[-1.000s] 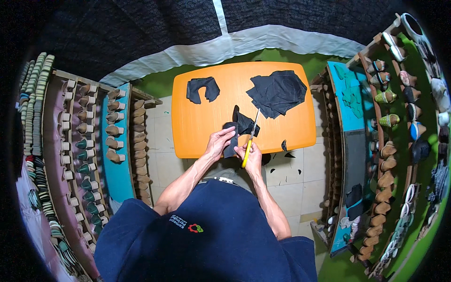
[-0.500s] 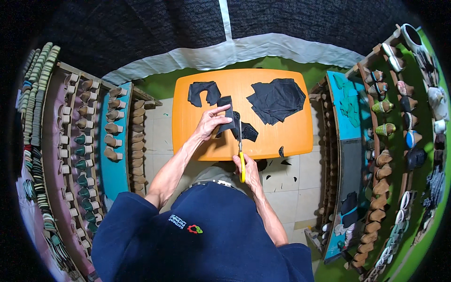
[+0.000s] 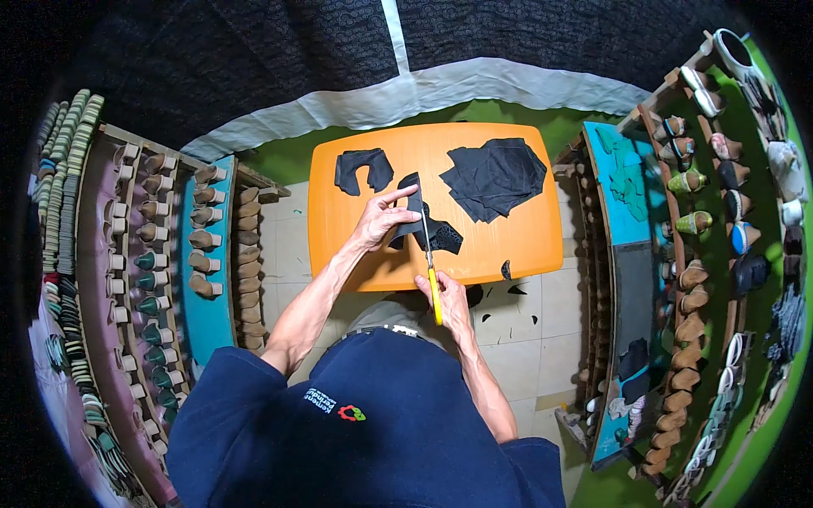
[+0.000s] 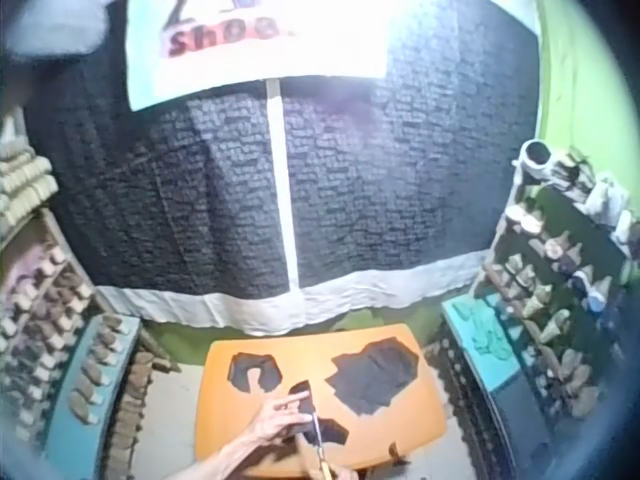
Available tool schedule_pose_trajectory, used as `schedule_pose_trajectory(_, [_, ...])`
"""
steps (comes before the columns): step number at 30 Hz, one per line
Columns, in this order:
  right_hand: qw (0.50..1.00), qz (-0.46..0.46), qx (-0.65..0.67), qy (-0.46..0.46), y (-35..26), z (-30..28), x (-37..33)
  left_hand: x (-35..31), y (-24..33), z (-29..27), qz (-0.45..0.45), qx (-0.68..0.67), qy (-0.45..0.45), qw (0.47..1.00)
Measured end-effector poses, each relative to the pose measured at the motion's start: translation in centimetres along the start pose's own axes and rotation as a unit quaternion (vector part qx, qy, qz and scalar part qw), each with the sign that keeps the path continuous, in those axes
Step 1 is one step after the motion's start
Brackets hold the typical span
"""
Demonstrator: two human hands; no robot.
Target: The person cuts black fabric pieces on an orange table using yellow-handled scissors. They repeatedly trim edges and shape the fabric, placing cut pieces aside on the table.
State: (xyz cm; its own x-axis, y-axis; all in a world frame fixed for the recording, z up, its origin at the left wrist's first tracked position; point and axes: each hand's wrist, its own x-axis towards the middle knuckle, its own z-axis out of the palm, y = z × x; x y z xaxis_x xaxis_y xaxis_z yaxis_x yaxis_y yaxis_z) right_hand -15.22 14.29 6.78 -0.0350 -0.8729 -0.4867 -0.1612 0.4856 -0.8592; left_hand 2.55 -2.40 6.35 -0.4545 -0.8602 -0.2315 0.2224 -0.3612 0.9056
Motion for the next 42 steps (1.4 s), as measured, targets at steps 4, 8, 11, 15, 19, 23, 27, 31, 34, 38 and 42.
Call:
schedule_pose_trajectory(4, [1.0,0.001,0.002,0.011,0.2,0.1,0.2,0.0,-0.1,-0.1,-0.002,-0.006,-0.002,1.0])
schedule_pose_trajectory(8, [1.0,0.005,0.005,0.019,0.2,0.0,0.3,0.1,0.2,-0.1,-0.01,-0.021,-0.003,1.0])
schedule_pose_trajectory(11, [1.0,0.009,0.012,0.021,0.2,0.1,0.5,0.0,0.6,0.1,-0.007,-0.017,0.005,1.0])
schedule_pose_trajectory(15, [0.999,0.015,-0.007,0.037,0.0,0.2,0.7,0.2,0.5,-0.2,0.002,-0.029,0.002,1.0])
schedule_pose_trajectory(19, [0.998,-0.042,-0.02,0.038,1.8,0.5,1.3,0.2,0.5,-0.4,0.018,-0.004,-0.001,1.0])
schedule_pose_trajectory(23, [0.999,-0.016,0.015,0.041,1.1,0.8,1.4,-0.3,0.4,0.7,-0.011,0.017,0.028,0.999])
schedule_pose_trajectory(27, [0.999,0.002,0.021,0.032,0.0,0.5,1.5,-0.8,0.2,1.2,-0.024,0.003,0.02,1.0])
schedule_pose_trajectory(31, [0.999,-0.011,0.014,0.04,0.1,0.3,1.7,-1.0,0.2,1.5,-0.026,0.011,0.019,0.999])
schedule_pose_trajectory(34, [0.999,-0.005,0.012,0.046,0.4,0.2,1.8,-1.0,0.2,1.6,-0.02,0.022,0.018,0.999])
schedule_pose_trajectory(38, [0.998,-0.012,0.014,0.067,0.8,0.2,1.9,-1.1,0.4,2.0,-0.02,0.001,0.021,1.0])
schedule_pose_trajectory(42, [0.997,-0.004,0.038,0.06,1.2,0.0,1.9,-0.9,0.1,2.4,-0.012,-0.082,0.039,0.996])
